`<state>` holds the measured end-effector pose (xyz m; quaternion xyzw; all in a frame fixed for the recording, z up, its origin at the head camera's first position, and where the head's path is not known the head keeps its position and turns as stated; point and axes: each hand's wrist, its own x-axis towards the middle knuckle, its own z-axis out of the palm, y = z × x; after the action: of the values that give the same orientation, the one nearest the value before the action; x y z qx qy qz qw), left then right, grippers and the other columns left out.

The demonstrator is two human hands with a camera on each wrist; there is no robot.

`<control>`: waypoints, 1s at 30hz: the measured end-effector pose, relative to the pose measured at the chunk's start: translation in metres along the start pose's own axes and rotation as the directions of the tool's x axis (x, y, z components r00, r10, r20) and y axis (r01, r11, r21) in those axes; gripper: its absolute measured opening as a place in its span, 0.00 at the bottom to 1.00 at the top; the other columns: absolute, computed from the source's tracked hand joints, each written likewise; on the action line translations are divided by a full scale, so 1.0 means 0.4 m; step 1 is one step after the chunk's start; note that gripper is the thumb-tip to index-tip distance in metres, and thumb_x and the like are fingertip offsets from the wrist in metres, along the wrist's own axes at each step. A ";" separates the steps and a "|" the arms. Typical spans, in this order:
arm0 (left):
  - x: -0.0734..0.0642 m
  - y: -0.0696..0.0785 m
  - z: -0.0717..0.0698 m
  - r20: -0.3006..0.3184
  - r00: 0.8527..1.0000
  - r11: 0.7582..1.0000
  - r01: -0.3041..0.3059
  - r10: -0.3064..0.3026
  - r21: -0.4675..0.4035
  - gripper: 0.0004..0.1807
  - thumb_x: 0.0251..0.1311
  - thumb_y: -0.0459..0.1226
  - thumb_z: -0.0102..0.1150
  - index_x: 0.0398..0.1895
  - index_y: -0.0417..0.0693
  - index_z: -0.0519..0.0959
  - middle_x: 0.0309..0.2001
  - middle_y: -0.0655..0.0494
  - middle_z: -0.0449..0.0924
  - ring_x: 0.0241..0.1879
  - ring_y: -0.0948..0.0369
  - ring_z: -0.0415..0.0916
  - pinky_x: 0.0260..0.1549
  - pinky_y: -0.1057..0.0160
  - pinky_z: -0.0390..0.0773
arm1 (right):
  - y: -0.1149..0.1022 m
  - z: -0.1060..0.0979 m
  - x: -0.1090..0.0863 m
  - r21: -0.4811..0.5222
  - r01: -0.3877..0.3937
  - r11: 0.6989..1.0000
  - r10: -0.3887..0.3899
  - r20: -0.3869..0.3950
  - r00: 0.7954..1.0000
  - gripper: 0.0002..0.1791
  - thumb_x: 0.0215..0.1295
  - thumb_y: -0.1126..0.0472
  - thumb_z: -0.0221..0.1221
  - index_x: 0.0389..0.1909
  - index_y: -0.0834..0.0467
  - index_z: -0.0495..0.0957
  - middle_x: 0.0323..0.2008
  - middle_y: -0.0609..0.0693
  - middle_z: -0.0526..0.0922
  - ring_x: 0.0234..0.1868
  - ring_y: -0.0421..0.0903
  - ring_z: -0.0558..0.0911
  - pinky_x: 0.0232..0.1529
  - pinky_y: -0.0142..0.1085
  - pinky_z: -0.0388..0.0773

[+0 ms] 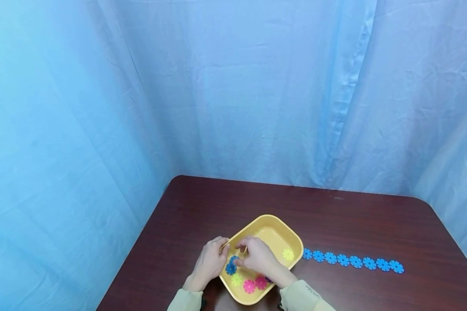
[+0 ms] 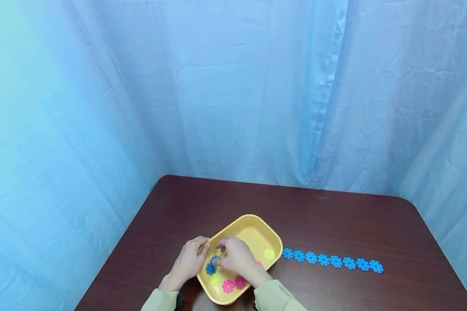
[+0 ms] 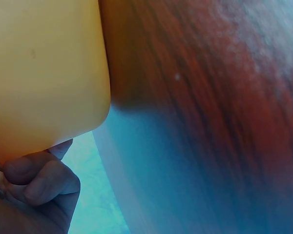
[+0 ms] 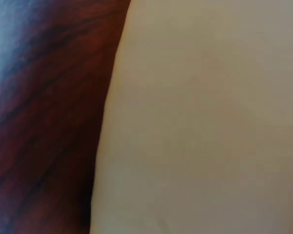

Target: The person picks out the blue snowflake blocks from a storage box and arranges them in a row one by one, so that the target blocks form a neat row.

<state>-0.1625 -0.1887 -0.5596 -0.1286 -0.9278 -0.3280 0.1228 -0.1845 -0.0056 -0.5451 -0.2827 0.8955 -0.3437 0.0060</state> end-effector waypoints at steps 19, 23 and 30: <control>0.004 0.001 -0.005 0.009 1.000 1.000 0.000 0.000 0.006 0.06 0.64 0.31 0.60 0.41 0.43 0.84 0.35 0.59 0.81 0.31 0.63 0.76 0.29 0.64 0.76 | -0.026 0.052 0.001 -0.208 0.063 0.976 -0.050 0.068 0.996 0.15 0.42 0.51 0.75 0.30 0.53 0.84 0.26 0.41 0.76 0.26 0.38 0.72 0.32 0.37 0.73; 0.004 0.001 -0.006 0.029 0.999 1.000 0.016 -0.016 0.002 0.07 0.65 0.31 0.59 0.43 0.43 0.84 0.37 0.57 0.82 0.33 0.63 0.77 0.31 0.64 0.76 | -0.031 0.062 0.001 -0.250 0.062 0.966 -0.043 0.079 0.996 0.14 0.41 0.51 0.75 0.28 0.50 0.83 0.27 0.40 0.78 0.28 0.40 0.75 0.35 0.40 0.75; 0.001 0.004 -0.007 0.023 1.000 1.000 0.007 -0.007 0.003 0.06 0.65 0.31 0.59 0.42 0.43 0.84 0.37 0.58 0.82 0.34 0.63 0.78 0.32 0.62 0.77 | -0.042 0.074 0.000 -0.343 0.092 0.935 -0.062 0.096 0.993 0.17 0.38 0.49 0.77 0.26 0.50 0.79 0.25 0.39 0.77 0.26 0.41 0.75 0.33 0.41 0.74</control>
<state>-0.1619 -0.1894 -0.5563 -0.1288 -0.9300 -0.3257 0.1112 -0.1700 -0.0340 -0.5573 -0.3284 0.9292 -0.1683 -0.0201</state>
